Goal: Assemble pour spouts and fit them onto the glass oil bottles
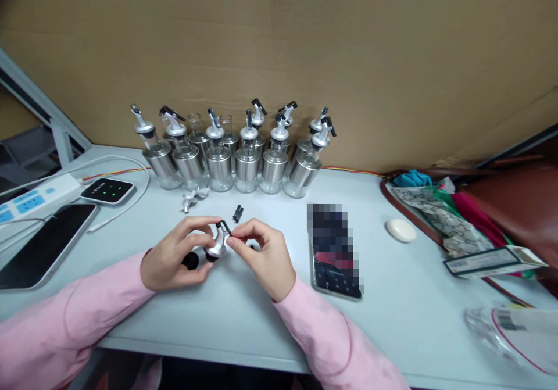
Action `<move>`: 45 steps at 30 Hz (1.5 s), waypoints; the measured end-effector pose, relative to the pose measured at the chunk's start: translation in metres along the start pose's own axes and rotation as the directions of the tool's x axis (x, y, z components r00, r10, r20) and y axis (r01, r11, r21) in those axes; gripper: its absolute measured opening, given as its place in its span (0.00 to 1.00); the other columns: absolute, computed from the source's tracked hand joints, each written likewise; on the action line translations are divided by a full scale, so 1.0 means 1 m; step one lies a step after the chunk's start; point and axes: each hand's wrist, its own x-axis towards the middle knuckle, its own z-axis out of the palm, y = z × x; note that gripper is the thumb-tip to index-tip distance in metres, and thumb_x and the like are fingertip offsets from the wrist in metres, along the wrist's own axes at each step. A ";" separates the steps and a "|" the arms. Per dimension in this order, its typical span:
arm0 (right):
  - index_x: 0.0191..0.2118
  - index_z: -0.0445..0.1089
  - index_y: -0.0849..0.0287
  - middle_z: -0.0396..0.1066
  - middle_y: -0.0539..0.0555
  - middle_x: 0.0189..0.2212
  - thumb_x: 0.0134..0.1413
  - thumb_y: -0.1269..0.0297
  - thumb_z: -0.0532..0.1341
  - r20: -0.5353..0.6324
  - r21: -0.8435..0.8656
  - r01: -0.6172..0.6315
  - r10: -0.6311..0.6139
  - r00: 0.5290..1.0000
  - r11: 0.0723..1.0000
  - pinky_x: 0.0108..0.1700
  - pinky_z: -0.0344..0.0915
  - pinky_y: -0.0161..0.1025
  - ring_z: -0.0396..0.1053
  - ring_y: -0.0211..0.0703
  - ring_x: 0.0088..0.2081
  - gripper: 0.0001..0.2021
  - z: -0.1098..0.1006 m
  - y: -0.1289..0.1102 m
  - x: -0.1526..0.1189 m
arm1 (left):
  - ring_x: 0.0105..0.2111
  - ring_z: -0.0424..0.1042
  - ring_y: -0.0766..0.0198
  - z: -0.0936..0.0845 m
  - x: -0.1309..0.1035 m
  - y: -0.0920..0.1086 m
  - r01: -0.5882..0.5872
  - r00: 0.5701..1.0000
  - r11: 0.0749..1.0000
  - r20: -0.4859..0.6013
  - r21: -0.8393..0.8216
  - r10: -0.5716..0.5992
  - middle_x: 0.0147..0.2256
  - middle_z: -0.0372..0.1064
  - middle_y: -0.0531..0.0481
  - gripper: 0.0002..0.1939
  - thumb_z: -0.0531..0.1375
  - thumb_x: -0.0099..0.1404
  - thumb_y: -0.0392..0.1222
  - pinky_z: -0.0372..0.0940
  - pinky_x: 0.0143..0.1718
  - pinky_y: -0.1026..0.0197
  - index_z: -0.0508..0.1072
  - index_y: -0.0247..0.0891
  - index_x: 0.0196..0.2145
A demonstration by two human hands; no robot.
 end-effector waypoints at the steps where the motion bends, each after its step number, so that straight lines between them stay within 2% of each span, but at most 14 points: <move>1: 0.26 0.66 0.58 0.69 0.50 0.27 0.43 0.66 0.65 0.007 -0.020 0.015 -0.015 1.000 1.000 0.36 0.65 0.38 0.67 0.38 0.31 0.06 0.001 0.000 -0.001 | 0.43 0.66 0.56 0.000 0.000 0.000 0.009 1.000 1.000 -0.011 -0.003 -0.009 0.45 0.60 0.40 0.13 0.56 0.54 0.32 0.67 0.40 0.54 0.60 0.37 0.38; 3: 0.31 0.65 0.57 0.68 0.50 0.30 0.42 0.66 0.66 0.048 -0.051 0.045 -0.042 0.998 0.998 0.38 0.66 0.40 0.68 0.39 0.34 0.09 0.003 0.001 -0.003 | 0.45 0.65 0.55 0.001 -0.001 -0.001 0.023 0.999 1.000 -0.039 -0.005 -0.023 0.43 0.59 0.41 0.13 0.56 0.53 0.32 0.67 0.39 0.56 0.60 0.37 0.37; 7: 0.37 0.61 0.55 0.67 0.52 0.37 0.40 0.65 0.68 0.151 -0.020 0.052 -0.049 0.987 0.998 0.42 0.68 0.42 0.69 0.42 0.41 0.18 0.009 0.003 -0.007 | 0.37 0.66 0.62 0.005 -0.004 -0.003 0.040 0.996 0.999 -0.074 -0.013 -0.041 0.43 0.54 0.43 0.13 0.56 0.53 0.33 0.68 0.35 0.60 0.59 0.37 0.37; 12: 0.35 0.57 0.54 0.69 0.51 0.34 0.39 0.62 0.69 0.175 0.096 -0.098 0.080 0.981 0.991 0.38 0.72 0.40 0.72 0.41 0.39 0.20 0.013 0.004 -0.009 | 0.41 0.64 0.59 0.007 -0.006 -0.002 0.065 0.996 0.997 -0.065 -0.035 -0.067 0.39 0.53 0.45 0.15 0.57 0.51 0.33 0.67 0.36 0.60 0.58 0.38 0.37; 24: 0.32 0.63 0.58 0.74 0.52 0.32 0.34 0.64 0.70 0.121 0.246 -0.189 0.163 0.979 0.951 0.38 0.72 0.40 0.74 0.42 0.35 0.17 0.013 0.001 -0.008 | 0.38 0.62 0.59 0.008 -0.007 -0.001 0.090 0.993 0.995 -0.073 -0.030 -0.092 0.37 0.54 0.47 0.16 0.58 0.49 0.34 0.64 0.37 0.58 0.60 0.39 0.37; 45: 0.30 0.68 0.59 0.76 0.52 0.29 0.32 0.66 0.71 0.109 0.250 -0.183 0.160 0.981 0.951 0.36 0.71 0.40 0.75 0.43 0.33 0.15 0.012 0.001 -0.007 | 0.43 0.61 0.56 0.008 -0.006 0.000 0.092 0.992 0.994 -0.077 -0.067 -0.097 0.36 0.55 0.48 0.16 0.58 0.48 0.32 0.65 0.40 0.57 0.59 0.39 0.36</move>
